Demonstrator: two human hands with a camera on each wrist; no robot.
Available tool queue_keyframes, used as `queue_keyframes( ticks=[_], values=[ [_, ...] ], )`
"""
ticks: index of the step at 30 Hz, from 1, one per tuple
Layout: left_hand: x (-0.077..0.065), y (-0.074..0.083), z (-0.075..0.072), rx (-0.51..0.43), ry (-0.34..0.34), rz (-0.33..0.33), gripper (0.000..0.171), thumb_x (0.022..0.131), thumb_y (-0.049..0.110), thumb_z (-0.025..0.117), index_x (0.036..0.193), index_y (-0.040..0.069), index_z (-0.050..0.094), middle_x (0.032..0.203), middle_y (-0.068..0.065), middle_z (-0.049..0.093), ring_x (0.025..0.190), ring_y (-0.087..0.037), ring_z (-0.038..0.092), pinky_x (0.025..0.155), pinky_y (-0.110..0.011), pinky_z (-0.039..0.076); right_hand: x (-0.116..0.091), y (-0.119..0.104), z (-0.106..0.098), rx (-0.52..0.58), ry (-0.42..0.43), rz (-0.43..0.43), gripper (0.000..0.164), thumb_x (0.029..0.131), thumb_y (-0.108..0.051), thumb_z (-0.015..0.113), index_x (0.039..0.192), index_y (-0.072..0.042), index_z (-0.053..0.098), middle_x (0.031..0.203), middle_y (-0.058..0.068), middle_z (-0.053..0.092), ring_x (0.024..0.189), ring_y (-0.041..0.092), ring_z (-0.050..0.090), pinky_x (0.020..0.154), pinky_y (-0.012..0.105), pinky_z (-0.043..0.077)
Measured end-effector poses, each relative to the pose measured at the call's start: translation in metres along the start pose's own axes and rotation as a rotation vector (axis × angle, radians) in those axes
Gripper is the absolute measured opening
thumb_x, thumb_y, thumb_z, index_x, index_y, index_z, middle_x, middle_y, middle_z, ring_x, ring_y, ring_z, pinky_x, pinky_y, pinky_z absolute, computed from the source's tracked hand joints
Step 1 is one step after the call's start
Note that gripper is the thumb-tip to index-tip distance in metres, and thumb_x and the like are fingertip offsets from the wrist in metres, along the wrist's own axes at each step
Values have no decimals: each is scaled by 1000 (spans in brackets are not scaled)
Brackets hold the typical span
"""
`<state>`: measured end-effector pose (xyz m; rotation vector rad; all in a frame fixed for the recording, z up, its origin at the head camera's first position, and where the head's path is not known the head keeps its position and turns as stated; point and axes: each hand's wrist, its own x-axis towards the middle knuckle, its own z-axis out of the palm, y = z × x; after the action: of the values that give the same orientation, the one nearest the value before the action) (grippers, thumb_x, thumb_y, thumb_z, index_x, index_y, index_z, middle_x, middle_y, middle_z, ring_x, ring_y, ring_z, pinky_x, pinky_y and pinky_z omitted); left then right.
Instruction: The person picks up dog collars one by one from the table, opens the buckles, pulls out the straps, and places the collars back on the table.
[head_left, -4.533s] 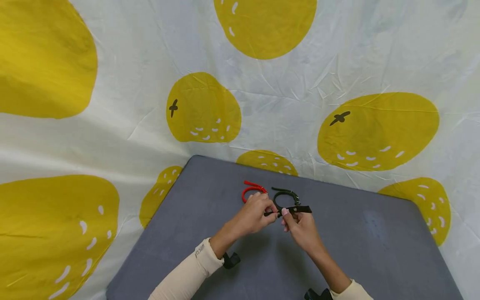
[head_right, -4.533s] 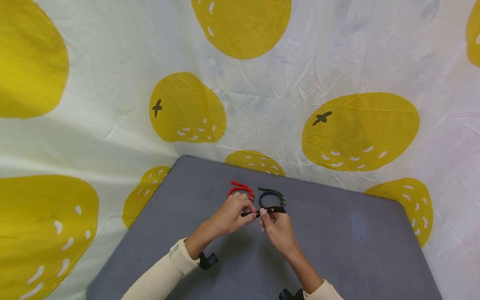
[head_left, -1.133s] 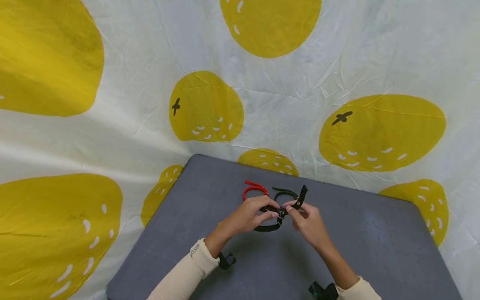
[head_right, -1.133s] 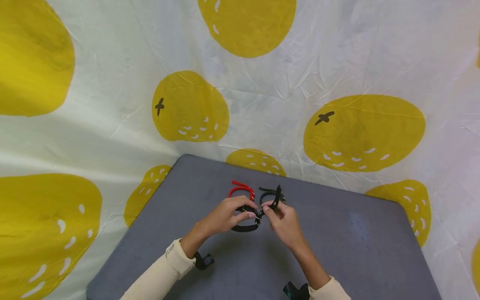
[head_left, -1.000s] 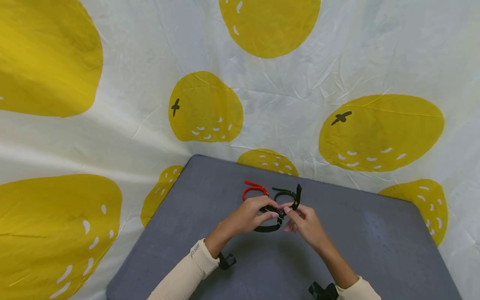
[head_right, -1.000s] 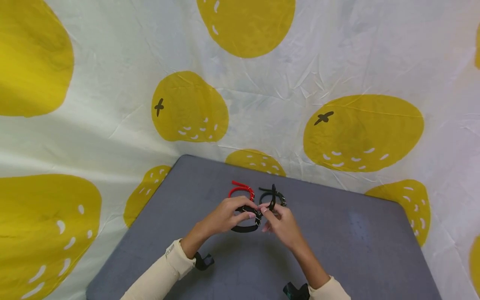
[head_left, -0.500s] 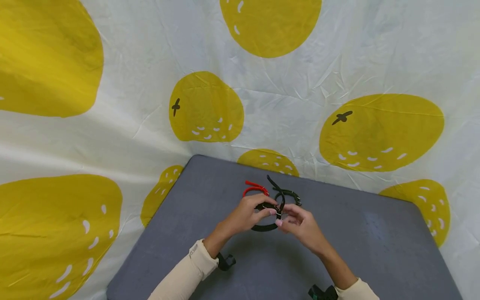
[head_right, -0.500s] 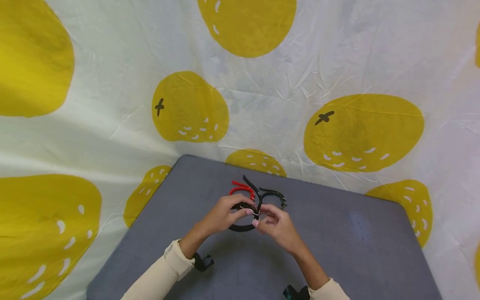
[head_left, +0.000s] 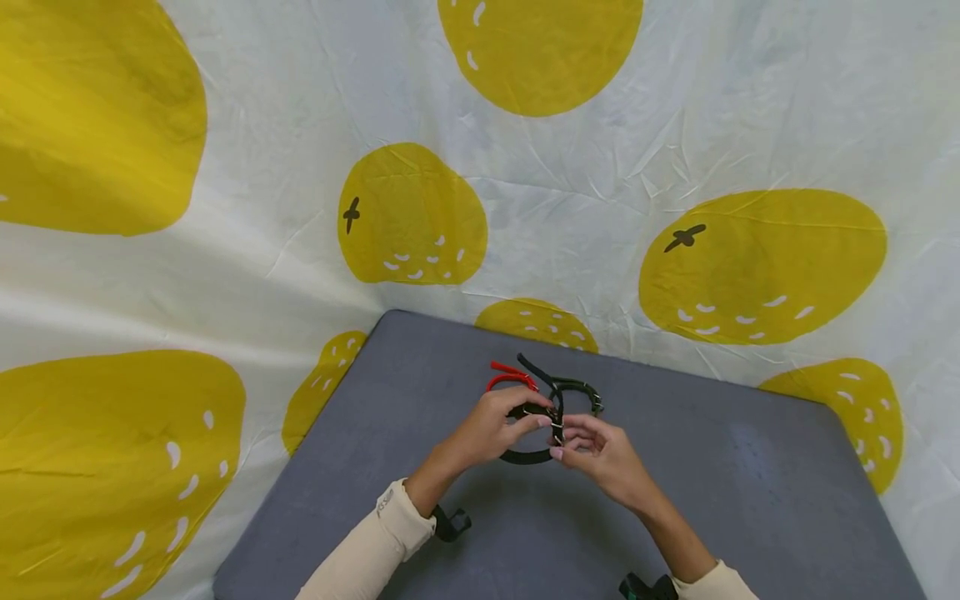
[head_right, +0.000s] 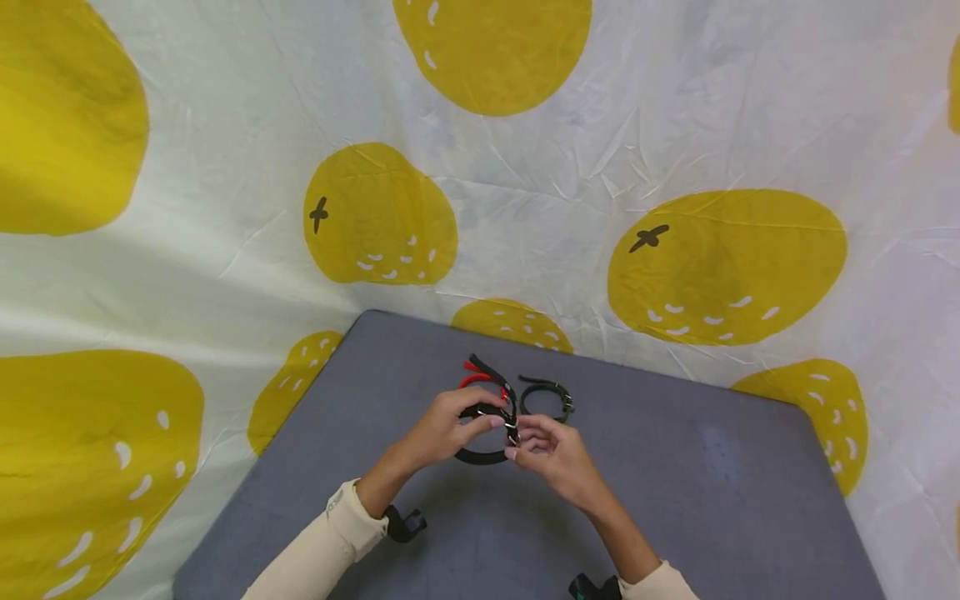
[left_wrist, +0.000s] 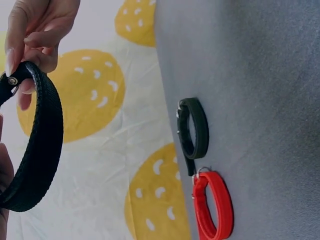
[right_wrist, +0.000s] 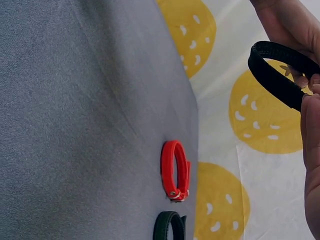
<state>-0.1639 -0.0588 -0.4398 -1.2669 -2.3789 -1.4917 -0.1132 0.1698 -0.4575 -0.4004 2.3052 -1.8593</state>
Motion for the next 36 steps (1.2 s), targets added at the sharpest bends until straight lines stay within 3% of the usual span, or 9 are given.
queue_keyframes(
  ticks=[9,14,21,26,36],
  values=[
    [2,0,-2,-2,23,5,22,97,21,68,117,13,69,112,0,71,100,-9,66,86,-22,54,-2,0,-1,-13,-8,-53,33,92,-7,72,121,6,62,102,22,70,86,25,73,75,28,59],
    [2,0,-1,-6,36,14,22,97,21,68,117,13,69,111,0,71,100,-8,66,85,-22,54,-3,-2,-1,10,-22,-65,26,94,-7,69,117,4,64,103,23,71,87,20,73,76,29,59],
    [4,0,-1,-25,71,60,24,92,9,72,115,10,69,109,-3,72,98,-9,66,84,-22,55,-3,-6,-1,74,-40,-94,19,98,-4,62,112,9,62,93,8,69,79,19,72,73,39,61],
    [1,1,0,-2,97,69,22,92,12,72,114,11,69,110,-3,71,99,-11,66,85,-23,55,-5,-3,0,92,-32,-141,14,100,-2,58,106,9,64,90,2,70,75,18,71,70,40,61],
    [-3,5,4,-17,113,53,20,94,17,71,113,12,70,108,-1,72,98,-9,66,85,-24,55,-9,-2,2,103,-8,-201,15,101,-1,56,98,13,62,85,13,69,67,25,69,63,35,60]
  ],
)
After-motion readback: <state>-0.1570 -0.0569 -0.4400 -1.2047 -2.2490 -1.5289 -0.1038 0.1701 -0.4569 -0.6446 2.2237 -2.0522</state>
